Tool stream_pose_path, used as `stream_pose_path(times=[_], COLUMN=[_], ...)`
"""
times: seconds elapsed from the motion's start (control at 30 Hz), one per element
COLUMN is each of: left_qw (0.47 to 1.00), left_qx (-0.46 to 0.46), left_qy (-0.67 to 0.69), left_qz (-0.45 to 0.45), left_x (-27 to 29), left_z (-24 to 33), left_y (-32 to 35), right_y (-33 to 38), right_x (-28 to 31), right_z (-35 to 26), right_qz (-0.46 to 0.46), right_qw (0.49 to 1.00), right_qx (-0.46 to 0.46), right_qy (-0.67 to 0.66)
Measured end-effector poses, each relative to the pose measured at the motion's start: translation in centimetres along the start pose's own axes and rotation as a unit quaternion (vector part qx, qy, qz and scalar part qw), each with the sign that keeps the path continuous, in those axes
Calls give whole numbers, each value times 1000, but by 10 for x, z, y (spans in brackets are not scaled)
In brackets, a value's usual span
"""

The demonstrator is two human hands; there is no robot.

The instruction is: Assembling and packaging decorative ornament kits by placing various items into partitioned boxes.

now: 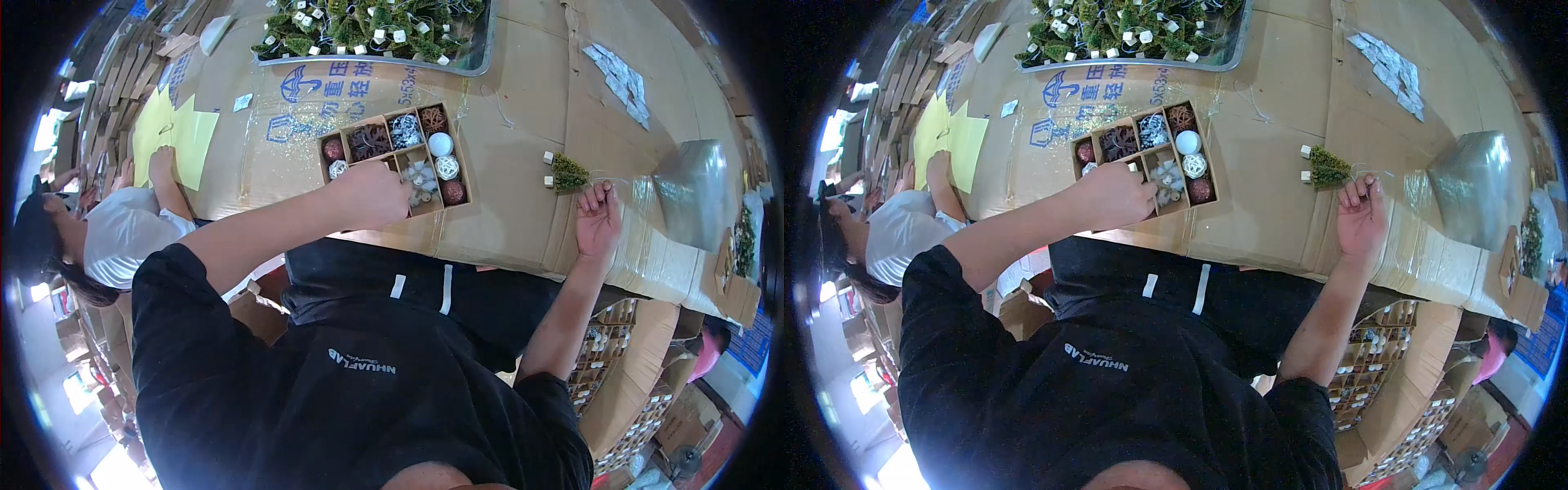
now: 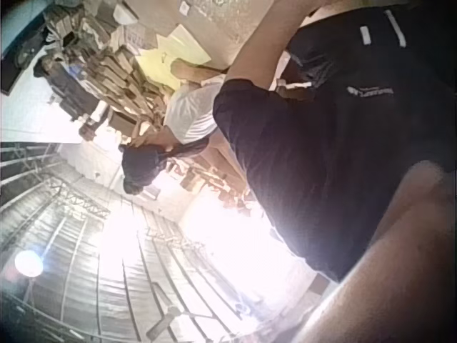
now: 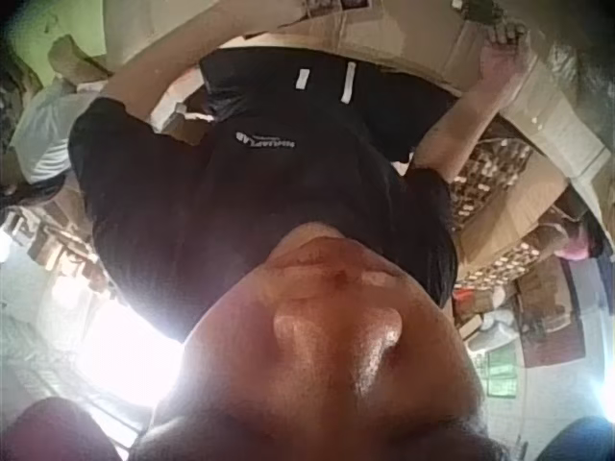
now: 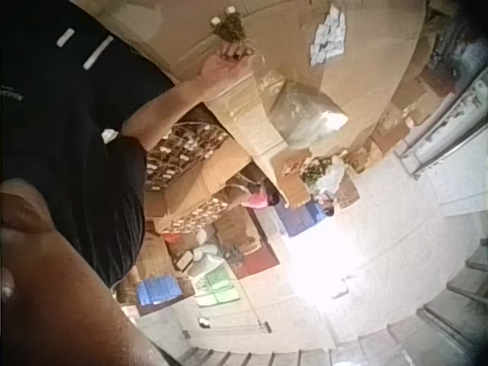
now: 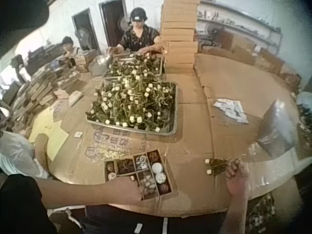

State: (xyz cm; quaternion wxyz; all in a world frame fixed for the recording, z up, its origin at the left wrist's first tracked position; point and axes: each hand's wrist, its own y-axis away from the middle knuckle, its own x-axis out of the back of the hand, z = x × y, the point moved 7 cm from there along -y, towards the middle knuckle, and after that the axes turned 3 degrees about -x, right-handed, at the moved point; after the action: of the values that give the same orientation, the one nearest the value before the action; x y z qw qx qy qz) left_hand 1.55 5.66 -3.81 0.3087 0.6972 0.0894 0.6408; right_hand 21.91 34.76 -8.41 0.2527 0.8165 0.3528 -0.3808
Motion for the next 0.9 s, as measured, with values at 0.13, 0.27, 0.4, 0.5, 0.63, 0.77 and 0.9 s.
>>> stream_pose_path(times=[0.13,0.27,0.4,0.5,0.63,0.77,0.9], left_qw=[996,962,892,813,691,716,752], left_qx=[-1,38,143,269,387,419,459], left_qy=[7,127,294,421,539,494,423], left_qz=[90,238,312,298,286,260,214], left_x=[8,38,52,41,-1,-18,-22], left_z=[-2,-20,-44,-57,-57,-38,-44], left_y=[11,33,60,77,85,69,54], right_y=[3,1,0,3,2,0,-2], right_x=[1,-5,-1,0,5,-3,-3], right_z=[-2,-2,-3,-3,-4,-2,-2], right_qz=[30,18,18,30,19,15,6], right_qw=[999,1000,1000,999,1000,1000,1000], right_qx=[14,14,12,11,11,3,0], right_qy=[15,2,-7,-6,14,3,9])
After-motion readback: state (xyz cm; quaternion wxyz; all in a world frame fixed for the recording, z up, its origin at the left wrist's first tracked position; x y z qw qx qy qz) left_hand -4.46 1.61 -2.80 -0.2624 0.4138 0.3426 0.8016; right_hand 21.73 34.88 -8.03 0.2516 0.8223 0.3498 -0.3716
